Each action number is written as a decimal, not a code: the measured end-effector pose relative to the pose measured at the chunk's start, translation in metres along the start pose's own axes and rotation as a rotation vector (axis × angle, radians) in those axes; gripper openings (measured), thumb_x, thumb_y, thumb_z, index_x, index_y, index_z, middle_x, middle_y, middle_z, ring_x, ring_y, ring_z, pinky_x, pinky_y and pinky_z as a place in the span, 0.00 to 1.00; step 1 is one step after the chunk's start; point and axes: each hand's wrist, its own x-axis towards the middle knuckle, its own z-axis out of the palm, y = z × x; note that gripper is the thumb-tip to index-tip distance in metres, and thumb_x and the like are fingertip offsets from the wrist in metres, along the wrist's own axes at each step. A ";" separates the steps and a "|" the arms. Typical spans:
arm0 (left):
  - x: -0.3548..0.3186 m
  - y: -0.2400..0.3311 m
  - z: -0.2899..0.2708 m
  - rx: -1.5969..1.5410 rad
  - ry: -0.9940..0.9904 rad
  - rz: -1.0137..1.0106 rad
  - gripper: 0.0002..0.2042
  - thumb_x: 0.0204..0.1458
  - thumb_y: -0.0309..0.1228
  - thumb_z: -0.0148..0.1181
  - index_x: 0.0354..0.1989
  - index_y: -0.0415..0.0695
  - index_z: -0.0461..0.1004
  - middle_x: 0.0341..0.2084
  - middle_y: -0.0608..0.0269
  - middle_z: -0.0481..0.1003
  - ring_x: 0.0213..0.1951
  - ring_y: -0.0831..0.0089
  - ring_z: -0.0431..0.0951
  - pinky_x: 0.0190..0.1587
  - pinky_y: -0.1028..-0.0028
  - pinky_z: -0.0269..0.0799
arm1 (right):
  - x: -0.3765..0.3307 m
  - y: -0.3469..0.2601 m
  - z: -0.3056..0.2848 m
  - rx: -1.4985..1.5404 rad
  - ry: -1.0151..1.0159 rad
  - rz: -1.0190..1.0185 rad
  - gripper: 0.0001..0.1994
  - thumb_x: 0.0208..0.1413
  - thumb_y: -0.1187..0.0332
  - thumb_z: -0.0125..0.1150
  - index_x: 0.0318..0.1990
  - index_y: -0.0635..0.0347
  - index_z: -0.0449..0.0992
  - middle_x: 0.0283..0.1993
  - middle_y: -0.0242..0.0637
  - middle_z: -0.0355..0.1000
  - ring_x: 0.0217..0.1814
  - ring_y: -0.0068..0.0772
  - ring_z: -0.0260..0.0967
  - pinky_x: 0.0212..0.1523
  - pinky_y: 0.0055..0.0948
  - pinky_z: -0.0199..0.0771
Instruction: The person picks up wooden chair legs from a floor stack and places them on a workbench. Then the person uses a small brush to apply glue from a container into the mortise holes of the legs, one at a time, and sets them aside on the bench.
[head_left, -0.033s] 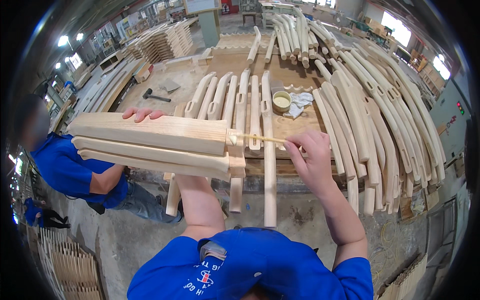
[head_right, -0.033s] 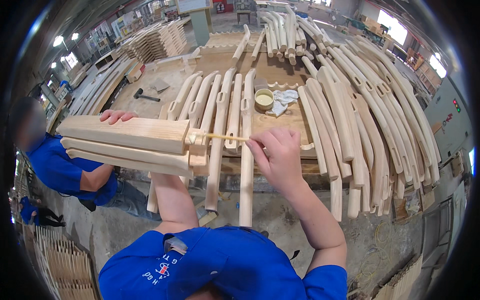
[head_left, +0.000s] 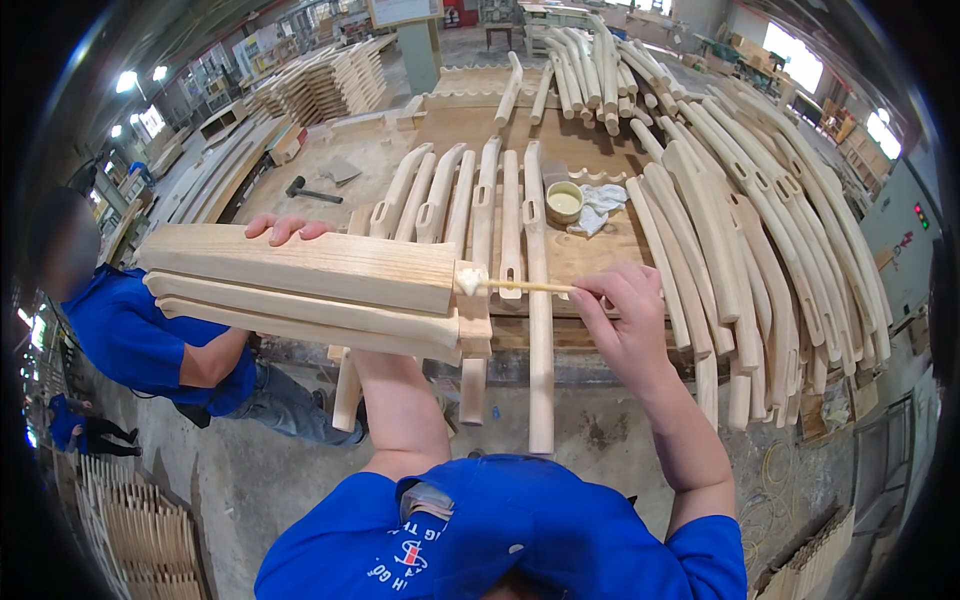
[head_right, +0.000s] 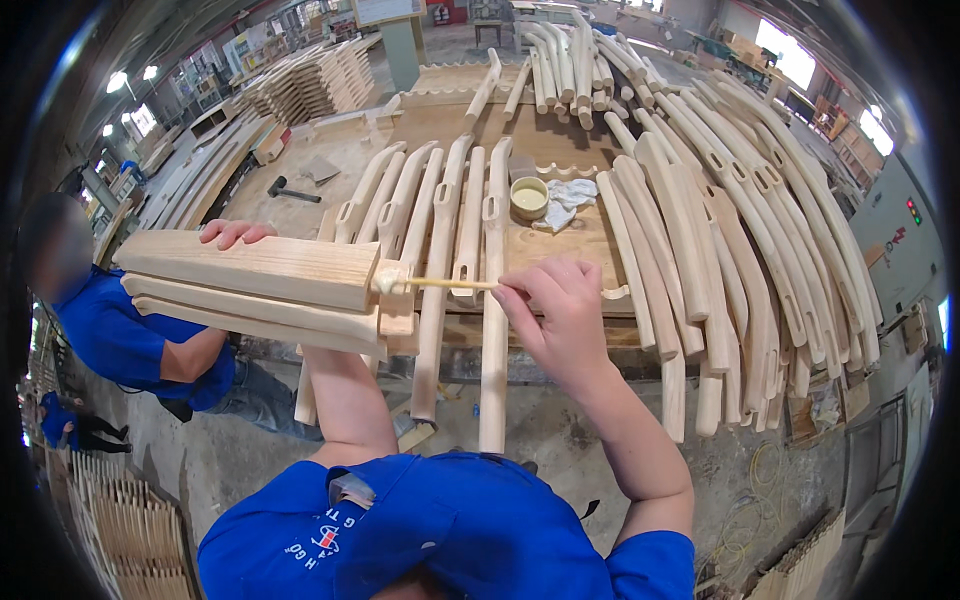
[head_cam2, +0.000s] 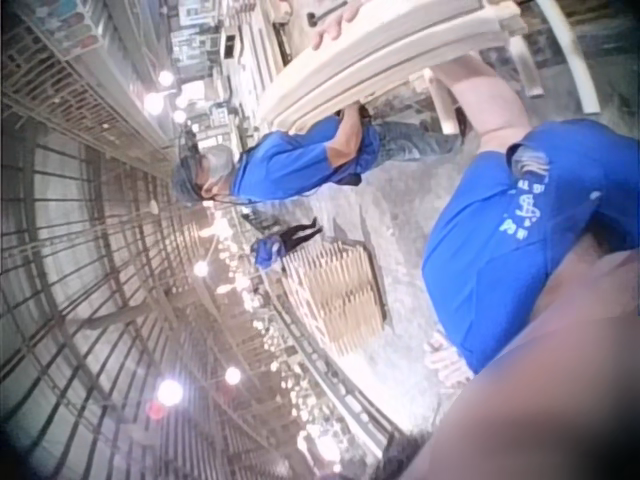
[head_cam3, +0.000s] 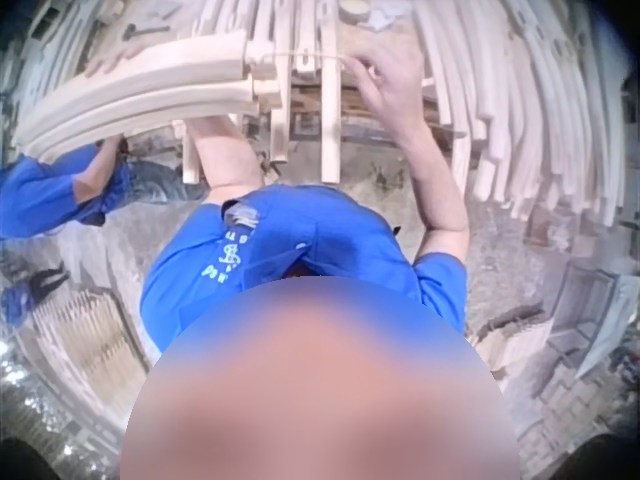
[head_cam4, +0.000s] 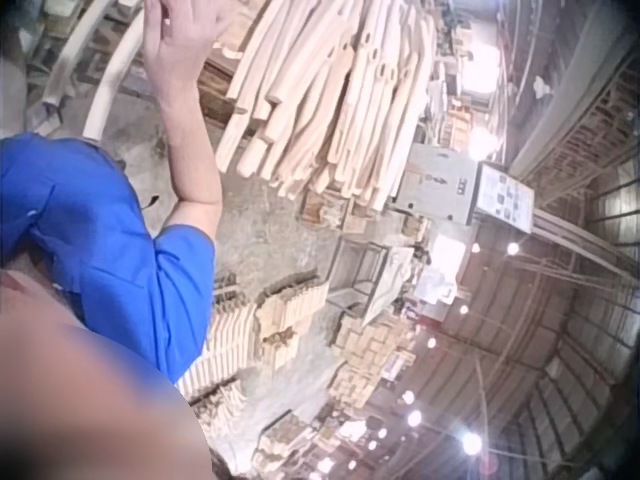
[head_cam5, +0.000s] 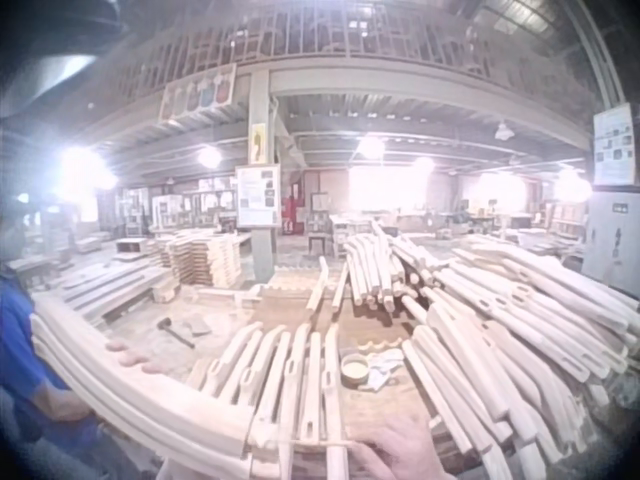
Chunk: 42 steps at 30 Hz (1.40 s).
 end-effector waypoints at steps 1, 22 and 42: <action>0.000 -0.001 0.000 -0.005 0.001 0.001 0.13 0.58 0.35 0.50 0.50 0.47 0.65 0.41 0.61 0.71 0.45 0.69 0.70 0.56 0.65 0.61 | -0.002 -0.001 -0.005 0.028 -0.006 0.006 0.04 0.50 0.68 0.61 0.28 0.56 0.74 0.23 0.28 0.68 0.27 0.28 0.63 0.38 0.30 0.53; 0.008 -0.005 0.002 -0.015 0.022 0.017 0.15 0.57 0.38 0.52 0.50 0.47 0.65 0.42 0.60 0.70 0.45 0.68 0.70 0.56 0.65 0.60 | -0.010 0.003 -0.008 -0.061 -0.071 0.000 0.03 0.48 0.68 0.63 0.28 0.54 0.75 0.22 0.28 0.67 0.27 0.27 0.63 0.40 0.30 0.51; 0.007 -0.010 0.003 0.003 0.025 0.035 0.18 0.56 0.41 0.54 0.51 0.47 0.65 0.43 0.60 0.70 0.46 0.67 0.70 0.56 0.64 0.60 | -0.029 0.002 -0.027 -0.013 -0.097 0.038 0.04 0.47 0.69 0.63 0.28 0.55 0.74 0.24 0.28 0.67 0.28 0.28 0.63 0.40 0.31 0.52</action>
